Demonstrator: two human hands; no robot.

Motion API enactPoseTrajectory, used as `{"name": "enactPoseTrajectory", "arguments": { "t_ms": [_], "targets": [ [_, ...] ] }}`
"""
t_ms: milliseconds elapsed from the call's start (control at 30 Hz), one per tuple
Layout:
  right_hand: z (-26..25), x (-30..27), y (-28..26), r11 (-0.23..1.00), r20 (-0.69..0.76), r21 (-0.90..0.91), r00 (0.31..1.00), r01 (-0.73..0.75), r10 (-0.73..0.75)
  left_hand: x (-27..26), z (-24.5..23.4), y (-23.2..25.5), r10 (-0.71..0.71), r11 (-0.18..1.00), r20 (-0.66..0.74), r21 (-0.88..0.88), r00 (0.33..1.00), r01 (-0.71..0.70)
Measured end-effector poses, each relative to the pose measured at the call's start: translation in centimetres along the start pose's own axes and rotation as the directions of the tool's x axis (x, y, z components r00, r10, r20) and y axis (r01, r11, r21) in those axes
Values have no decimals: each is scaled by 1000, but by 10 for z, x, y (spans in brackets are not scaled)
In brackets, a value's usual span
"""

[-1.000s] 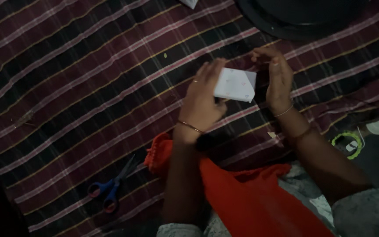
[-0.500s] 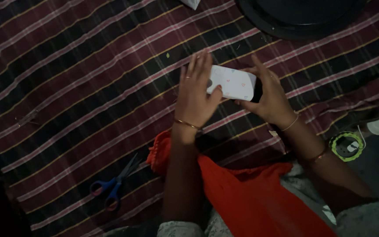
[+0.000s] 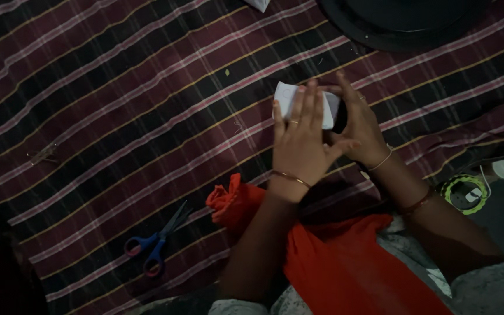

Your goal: The person wraps a small rectangular box with patterned paper, folds the edges, and secures them with yellow tape. They then handle a larger wrapped box and apply additional tape to its edges.

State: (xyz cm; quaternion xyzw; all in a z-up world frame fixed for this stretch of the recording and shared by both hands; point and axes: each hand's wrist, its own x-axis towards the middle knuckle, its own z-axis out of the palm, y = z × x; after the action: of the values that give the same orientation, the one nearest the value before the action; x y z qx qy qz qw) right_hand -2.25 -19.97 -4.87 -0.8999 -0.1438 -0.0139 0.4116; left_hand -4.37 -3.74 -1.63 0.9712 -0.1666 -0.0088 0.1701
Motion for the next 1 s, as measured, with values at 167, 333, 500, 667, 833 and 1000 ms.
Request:
{"name": "enactPoseTrajectory", "arguments": {
  "t_ms": [167, 333, 500, 667, 833, 1000],
  "targets": [
    [0, 1, -1, 989, -45, -24, 988, 146, -147, -1, -4, -13, -69, 998, -45, 9, 997, 70],
    [2, 1, -1, 990, -36, -74, 992, 119, -122, 0, -6, -17, -122, 993, -56, -14, 991, 121],
    [2, 0, -7, 996, -45, -67, 997, 66, -69, -8, -10, -17, -163, 986, -11, 35, 986, 164],
    [1, 3, -6, 999, -43, -4, 998, 42, -42, -21, -8, -14, -151, 981, -67, 111, 986, 157],
    [2, 3, 1, 994, -42, 113, 999, -2, 7, -22, -5, -9, -49, 990, -86, 126, 995, 60],
    [5, 2, 11, 993, -33, 103, 998, -49, 53, -21, 2, 4, 86, 996, -55, -8, 995, -87]
  ]
}}
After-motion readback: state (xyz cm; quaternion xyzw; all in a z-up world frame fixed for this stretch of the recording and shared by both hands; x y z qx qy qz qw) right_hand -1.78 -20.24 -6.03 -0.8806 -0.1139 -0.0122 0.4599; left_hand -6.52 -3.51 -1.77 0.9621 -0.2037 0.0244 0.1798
